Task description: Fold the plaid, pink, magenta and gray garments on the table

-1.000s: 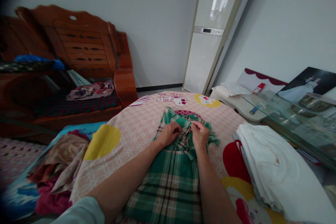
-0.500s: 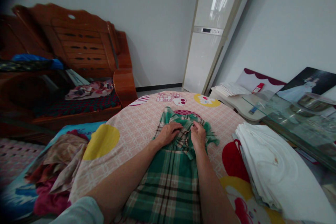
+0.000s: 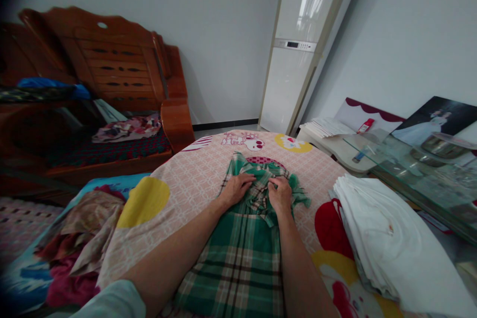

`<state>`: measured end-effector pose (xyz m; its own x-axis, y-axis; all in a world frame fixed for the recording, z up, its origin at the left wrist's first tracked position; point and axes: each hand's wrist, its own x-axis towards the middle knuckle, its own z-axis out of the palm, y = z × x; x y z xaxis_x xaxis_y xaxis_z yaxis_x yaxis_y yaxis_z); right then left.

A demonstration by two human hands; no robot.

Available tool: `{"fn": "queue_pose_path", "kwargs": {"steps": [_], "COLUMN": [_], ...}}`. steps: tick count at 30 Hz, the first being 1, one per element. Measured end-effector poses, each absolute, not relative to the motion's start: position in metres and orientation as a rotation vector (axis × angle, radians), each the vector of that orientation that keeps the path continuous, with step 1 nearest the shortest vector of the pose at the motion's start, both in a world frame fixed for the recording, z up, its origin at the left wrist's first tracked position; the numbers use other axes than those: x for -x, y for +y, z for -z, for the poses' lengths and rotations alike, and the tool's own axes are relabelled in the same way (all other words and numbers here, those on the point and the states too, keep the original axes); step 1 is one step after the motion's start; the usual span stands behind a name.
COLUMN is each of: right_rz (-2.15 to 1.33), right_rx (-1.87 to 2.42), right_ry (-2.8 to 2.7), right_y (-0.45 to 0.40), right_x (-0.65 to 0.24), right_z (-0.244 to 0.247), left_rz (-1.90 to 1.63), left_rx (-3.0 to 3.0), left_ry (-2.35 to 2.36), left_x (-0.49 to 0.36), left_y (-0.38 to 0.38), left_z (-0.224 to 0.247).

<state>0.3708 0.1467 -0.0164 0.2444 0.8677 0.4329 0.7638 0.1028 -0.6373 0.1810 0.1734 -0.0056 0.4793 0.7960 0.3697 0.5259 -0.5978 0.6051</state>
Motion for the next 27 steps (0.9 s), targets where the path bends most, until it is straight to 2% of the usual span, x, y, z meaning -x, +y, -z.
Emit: {"fn": "queue_pose_path", "kwargs": {"steps": [6,19,22,27], "right_rz": [-0.157,-0.249,-0.249,-0.232], "right_rx": [1.744,1.642,1.617,1.486], "right_ry": [-1.622,-1.575,-1.549,-1.609], "right_y": [0.152,0.153,0.149,0.138], "right_x": [-0.368,-0.370,-0.371,-0.364], "right_z": [0.023,0.020,0.011,-0.014], "left_rz": [-0.565,-0.475,-0.561,-0.974], "left_rx": [-2.636,-2.720,-2.626,-2.110], "left_ry": [0.997,0.986,0.959,1.040], "left_x": [-0.183,-0.184,-0.184,-0.182], "left_y": [0.165,0.160,0.161,0.172], "left_z": [0.003,0.001,0.000,-0.004]}}
